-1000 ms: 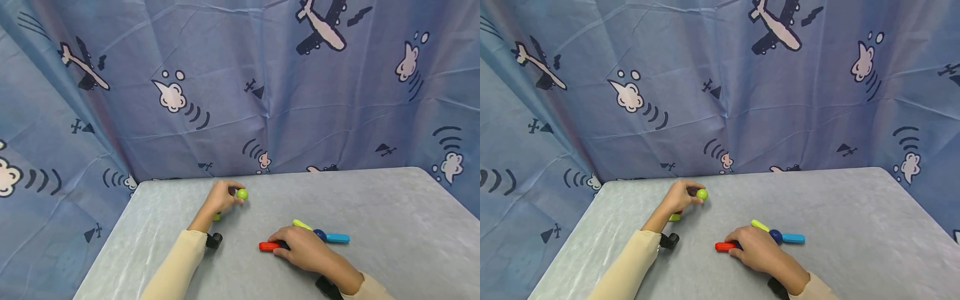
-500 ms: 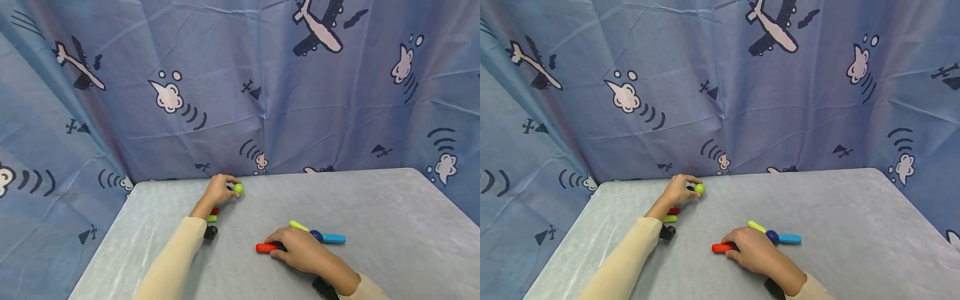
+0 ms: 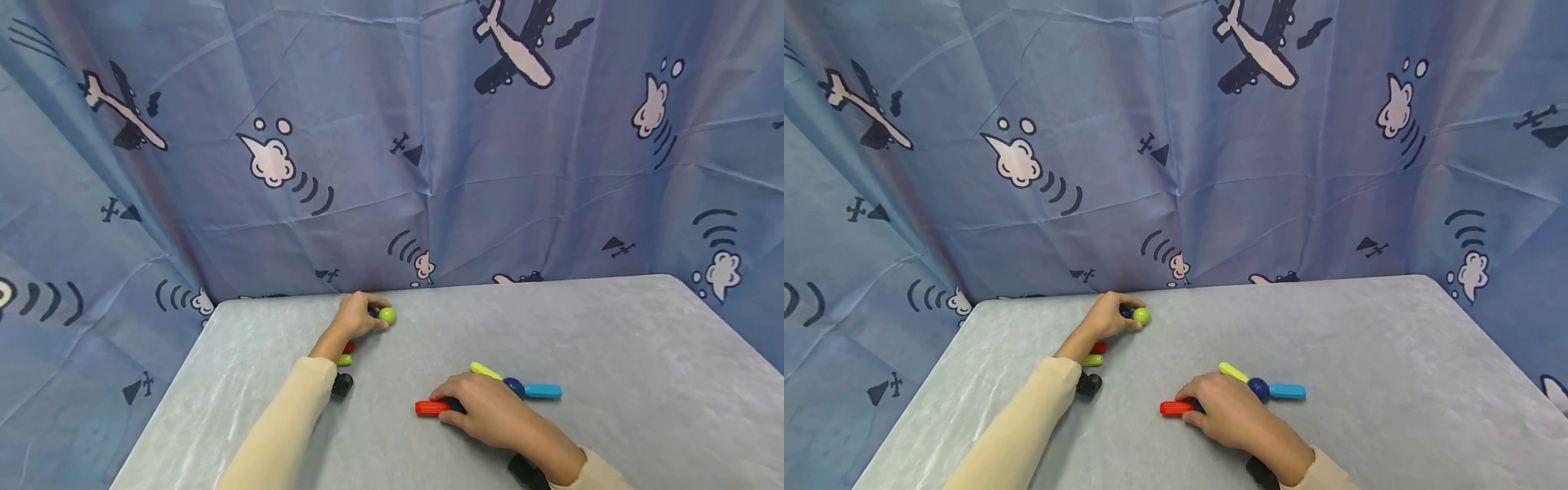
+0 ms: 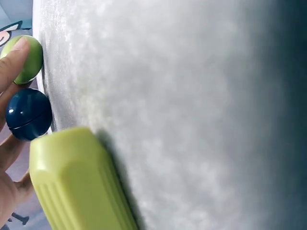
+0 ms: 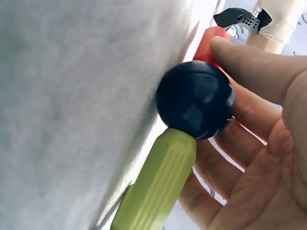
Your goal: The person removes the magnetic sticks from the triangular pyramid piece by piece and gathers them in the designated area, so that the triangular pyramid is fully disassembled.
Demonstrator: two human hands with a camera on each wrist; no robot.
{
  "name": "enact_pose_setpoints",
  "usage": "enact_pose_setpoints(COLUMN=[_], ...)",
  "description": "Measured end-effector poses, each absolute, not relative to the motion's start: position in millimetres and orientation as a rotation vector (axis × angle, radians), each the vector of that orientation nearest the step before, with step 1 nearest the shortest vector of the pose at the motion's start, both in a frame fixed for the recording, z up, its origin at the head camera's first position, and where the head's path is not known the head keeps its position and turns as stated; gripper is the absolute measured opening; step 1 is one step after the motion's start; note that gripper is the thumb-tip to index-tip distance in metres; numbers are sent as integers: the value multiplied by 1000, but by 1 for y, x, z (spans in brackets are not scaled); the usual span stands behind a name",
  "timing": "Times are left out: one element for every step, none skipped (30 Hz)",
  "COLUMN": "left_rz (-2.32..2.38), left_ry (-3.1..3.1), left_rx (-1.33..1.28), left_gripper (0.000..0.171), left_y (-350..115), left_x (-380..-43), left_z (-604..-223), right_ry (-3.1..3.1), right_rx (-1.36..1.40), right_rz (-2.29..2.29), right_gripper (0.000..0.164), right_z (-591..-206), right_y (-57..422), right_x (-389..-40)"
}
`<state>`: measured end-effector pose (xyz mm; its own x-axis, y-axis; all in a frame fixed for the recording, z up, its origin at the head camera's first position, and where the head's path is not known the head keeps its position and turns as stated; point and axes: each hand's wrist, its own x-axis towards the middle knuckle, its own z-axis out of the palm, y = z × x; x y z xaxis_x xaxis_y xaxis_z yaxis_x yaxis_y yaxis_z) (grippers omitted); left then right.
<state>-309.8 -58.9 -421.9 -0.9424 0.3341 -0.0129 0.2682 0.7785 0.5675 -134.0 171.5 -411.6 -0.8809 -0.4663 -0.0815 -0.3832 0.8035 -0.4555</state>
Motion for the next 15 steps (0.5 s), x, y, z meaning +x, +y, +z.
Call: enact_pose_setpoints(left_rz=[886,890,893,897,904,905,907,908,904,900,896,892,895,904,914], left_ry=[2854,2851,2851,2852,2851,2856,2859,2864,2875,2885,2895,2907,2917,2926,2938], left_rx=[481,477,476,478,482,488,489,491,500,503,505,506,508,511,528], left_gripper=[40,41,42,43,44,46,47,49,50,51,51,52,51,50,49], left_y=[-59,-60,-60,-60,-60,-61,-61,-60,-60,-60,-60,-59,-59,-59,-58], left_x=[-309,-309,-308,-308,-308,-307,-306,-305,-304,-302,-300,-297,-293,-289,-284], left_z=[-423,-423,-424,-424,-423,-423,-422,-421,-419,-417,-415,-413,-410,-407,-405], right_ry=[2800,2799,2800,2801,2802,2802,2803,2804,2806,2807,2806,2807,2810,2813,2819], right_rx=[-663,-664,-662,-663,-663,-662,-662,-662,-663,-667,-668,-669,-669,-668,-669], right_rz=[-649,-649,-648,-648,-647,-647,-646,-645,-646,-646,-648,-648,-649,-649,-647], right_gripper=[25,25,25,25,25,25,25,26,26,25,25,25,25,25,26], right_z=[-411,-412,-412,-412,-411,-411,-411,-411,-411,-411,-410,-410,-410,-409,-409], right_y=[171,171,171,171,171,171,171,171,171,171,171,171,171,172,172], right_x=[-133,-133,-132,-132,-133,-133,-133,-134,-134,-134,-134,-133,-133,-132,-132])
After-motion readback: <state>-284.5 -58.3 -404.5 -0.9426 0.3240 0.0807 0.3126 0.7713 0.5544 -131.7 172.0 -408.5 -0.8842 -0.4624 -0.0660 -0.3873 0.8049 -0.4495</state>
